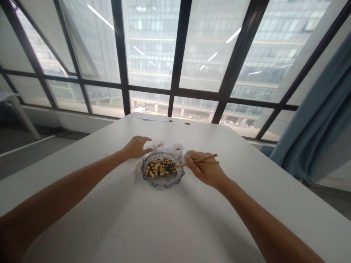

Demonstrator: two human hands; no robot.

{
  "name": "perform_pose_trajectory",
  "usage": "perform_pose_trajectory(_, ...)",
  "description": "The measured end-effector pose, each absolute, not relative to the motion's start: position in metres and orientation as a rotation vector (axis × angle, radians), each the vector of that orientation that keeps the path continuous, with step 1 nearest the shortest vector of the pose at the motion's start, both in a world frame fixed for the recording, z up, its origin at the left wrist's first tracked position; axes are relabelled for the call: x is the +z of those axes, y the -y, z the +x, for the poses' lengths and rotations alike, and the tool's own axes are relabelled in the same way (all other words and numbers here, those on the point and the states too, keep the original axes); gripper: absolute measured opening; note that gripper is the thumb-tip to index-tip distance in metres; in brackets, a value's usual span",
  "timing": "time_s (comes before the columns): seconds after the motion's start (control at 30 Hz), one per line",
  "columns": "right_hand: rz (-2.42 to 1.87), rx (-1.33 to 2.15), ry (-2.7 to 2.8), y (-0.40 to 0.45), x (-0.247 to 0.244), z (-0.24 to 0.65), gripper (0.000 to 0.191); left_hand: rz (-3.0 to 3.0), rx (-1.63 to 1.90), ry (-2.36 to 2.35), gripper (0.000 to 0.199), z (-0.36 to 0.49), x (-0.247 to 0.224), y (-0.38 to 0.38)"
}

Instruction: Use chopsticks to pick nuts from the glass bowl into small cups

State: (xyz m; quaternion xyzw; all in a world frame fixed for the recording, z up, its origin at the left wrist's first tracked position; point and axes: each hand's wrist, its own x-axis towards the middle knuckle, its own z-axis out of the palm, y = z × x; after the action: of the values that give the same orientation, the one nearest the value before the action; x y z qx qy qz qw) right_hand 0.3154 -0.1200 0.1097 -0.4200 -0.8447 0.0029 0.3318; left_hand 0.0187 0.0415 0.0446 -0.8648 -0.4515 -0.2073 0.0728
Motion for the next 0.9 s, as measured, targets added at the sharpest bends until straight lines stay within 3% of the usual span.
perform_pose_trajectory(0.13, -1.042, -0.021, 2.290, 0.117, 0.104, 0.315, 0.052, -2.483, -0.857, 1.421, 0.048, -0.015, 0.028, -0.029)
perform_pose_trajectory(0.4, -1.024, -0.111, 2.327, 0.118, 0.103, 0.313, 0.049, -2.358, -1.081, 1.573, 0.059, -0.031, 0.000, -0.023)
perform_pose_trajectory(0.9, -1.064, -0.078, 2.325, 0.119, 0.108, 0.309, 0.050, -2.416, -1.049, 1.778, 0.061, -0.026, -0.007, -0.020)
